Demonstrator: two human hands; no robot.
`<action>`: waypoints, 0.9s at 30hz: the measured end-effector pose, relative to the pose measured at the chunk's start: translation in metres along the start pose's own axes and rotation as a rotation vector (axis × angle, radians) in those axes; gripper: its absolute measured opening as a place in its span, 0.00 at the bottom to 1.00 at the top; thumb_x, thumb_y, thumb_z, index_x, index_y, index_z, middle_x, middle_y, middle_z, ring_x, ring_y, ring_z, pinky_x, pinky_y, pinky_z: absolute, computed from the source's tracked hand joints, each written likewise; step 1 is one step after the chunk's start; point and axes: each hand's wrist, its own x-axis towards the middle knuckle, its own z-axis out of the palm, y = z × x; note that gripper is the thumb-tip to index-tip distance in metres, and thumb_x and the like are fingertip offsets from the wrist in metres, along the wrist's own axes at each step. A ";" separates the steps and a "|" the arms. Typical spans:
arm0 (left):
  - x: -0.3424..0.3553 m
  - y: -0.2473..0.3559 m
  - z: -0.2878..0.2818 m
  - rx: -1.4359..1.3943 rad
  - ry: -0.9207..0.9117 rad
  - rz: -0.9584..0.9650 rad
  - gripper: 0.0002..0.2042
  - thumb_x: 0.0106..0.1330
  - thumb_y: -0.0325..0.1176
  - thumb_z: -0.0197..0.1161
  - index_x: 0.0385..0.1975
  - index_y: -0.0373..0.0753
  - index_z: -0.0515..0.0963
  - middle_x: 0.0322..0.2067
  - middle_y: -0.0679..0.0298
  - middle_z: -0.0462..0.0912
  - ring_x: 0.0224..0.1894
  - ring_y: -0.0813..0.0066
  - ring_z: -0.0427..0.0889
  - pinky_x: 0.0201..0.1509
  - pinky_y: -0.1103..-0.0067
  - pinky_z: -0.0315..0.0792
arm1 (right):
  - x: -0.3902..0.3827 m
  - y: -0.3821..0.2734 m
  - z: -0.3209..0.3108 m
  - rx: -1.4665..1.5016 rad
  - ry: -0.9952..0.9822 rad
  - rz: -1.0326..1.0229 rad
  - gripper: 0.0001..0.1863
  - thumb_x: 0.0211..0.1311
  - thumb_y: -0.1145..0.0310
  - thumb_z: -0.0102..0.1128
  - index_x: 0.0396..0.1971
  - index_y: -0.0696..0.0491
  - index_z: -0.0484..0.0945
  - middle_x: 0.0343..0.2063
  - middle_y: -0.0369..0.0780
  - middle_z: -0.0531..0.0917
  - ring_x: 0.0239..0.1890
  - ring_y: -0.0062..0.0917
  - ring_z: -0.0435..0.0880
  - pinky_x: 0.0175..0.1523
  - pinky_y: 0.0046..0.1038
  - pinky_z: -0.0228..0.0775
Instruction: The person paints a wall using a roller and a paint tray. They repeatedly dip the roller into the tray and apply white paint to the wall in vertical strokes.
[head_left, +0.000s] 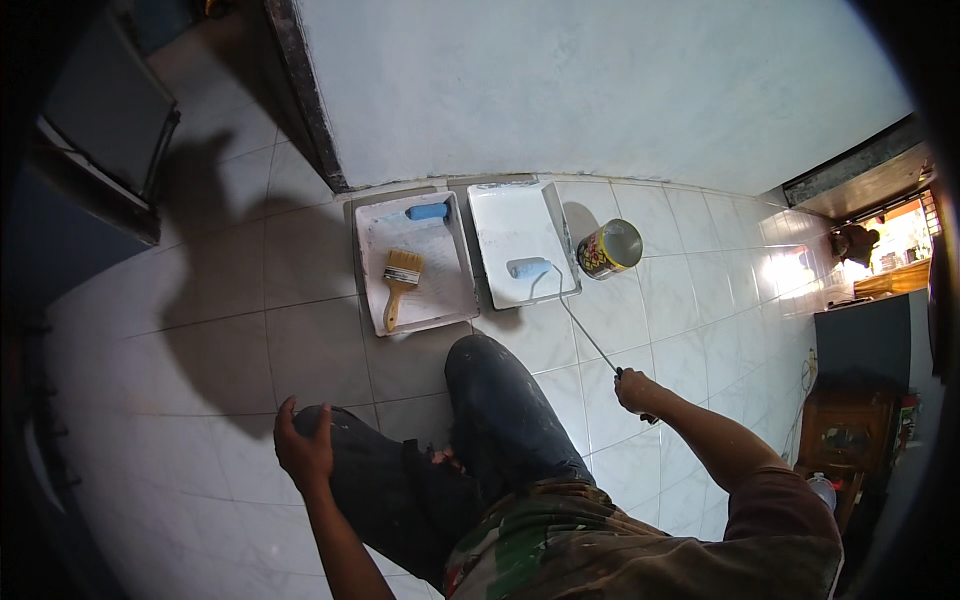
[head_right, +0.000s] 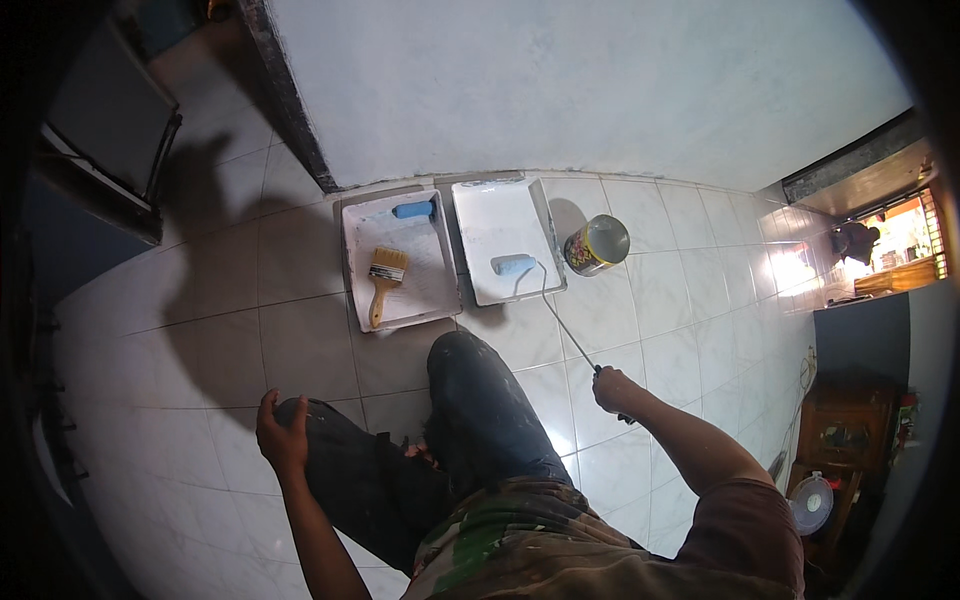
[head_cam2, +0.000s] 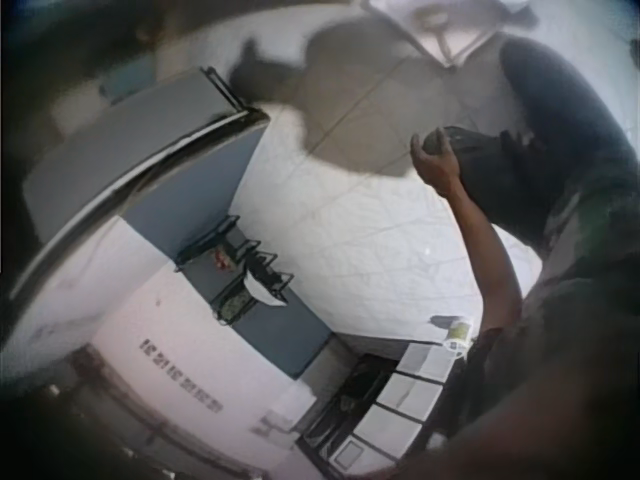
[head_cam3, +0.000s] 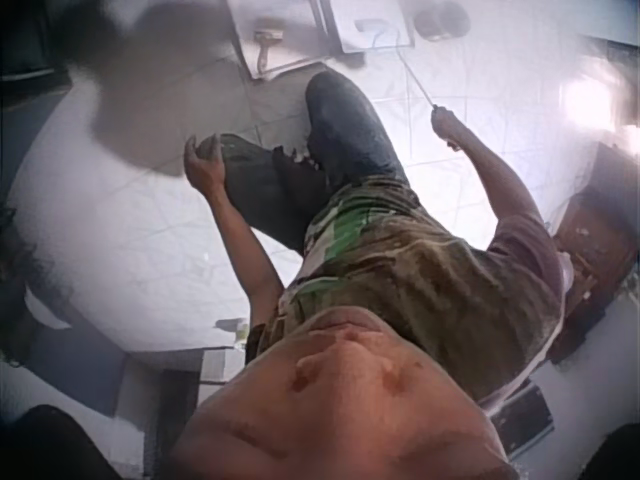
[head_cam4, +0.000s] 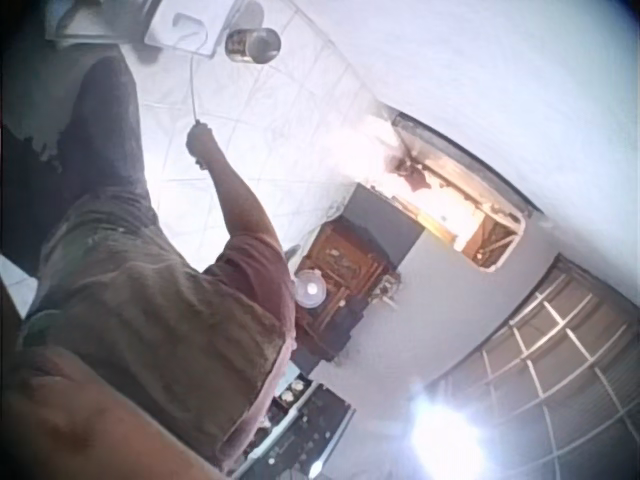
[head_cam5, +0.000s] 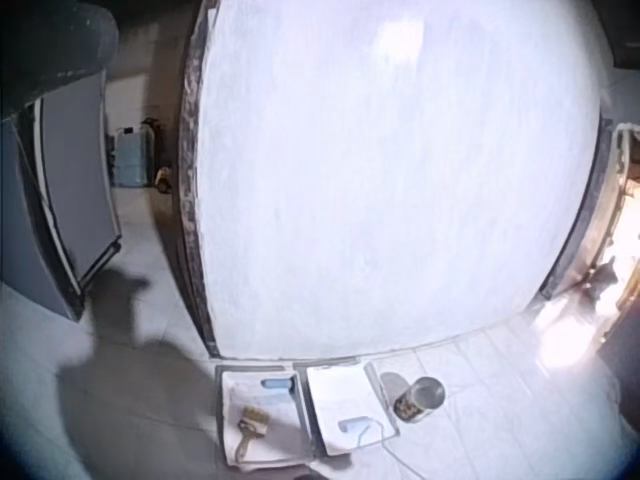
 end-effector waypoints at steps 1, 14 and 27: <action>0.003 0.000 0.001 0.006 -0.003 -0.001 0.31 0.59 0.52 0.71 0.58 0.40 0.75 0.57 0.53 0.77 0.61 0.52 0.75 0.65 0.63 0.68 | 0.009 0.001 0.003 -0.088 0.001 -0.064 0.16 0.69 0.66 0.50 0.39 0.65 0.82 0.32 0.54 0.84 0.32 0.43 0.87 0.40 0.43 0.82; 0.028 0.026 0.029 -0.059 0.019 0.261 0.30 0.59 0.49 0.71 0.57 0.38 0.75 0.56 0.51 0.77 0.61 0.51 0.74 0.67 0.61 0.65 | 0.049 -0.021 -0.021 0.559 0.177 0.168 0.23 0.74 0.57 0.44 0.42 0.67 0.75 0.31 0.60 0.84 0.32 0.48 0.87 0.37 0.46 0.80; -0.110 0.309 0.322 -0.126 -0.802 1.652 0.25 0.57 0.40 0.67 0.55 0.39 0.75 0.57 0.56 0.75 0.65 0.59 0.70 0.73 0.58 0.55 | -0.062 -0.002 0.004 0.539 0.197 0.090 0.16 0.73 0.64 0.48 0.42 0.65 0.64 0.26 0.63 0.81 0.33 0.62 0.81 0.38 0.58 0.71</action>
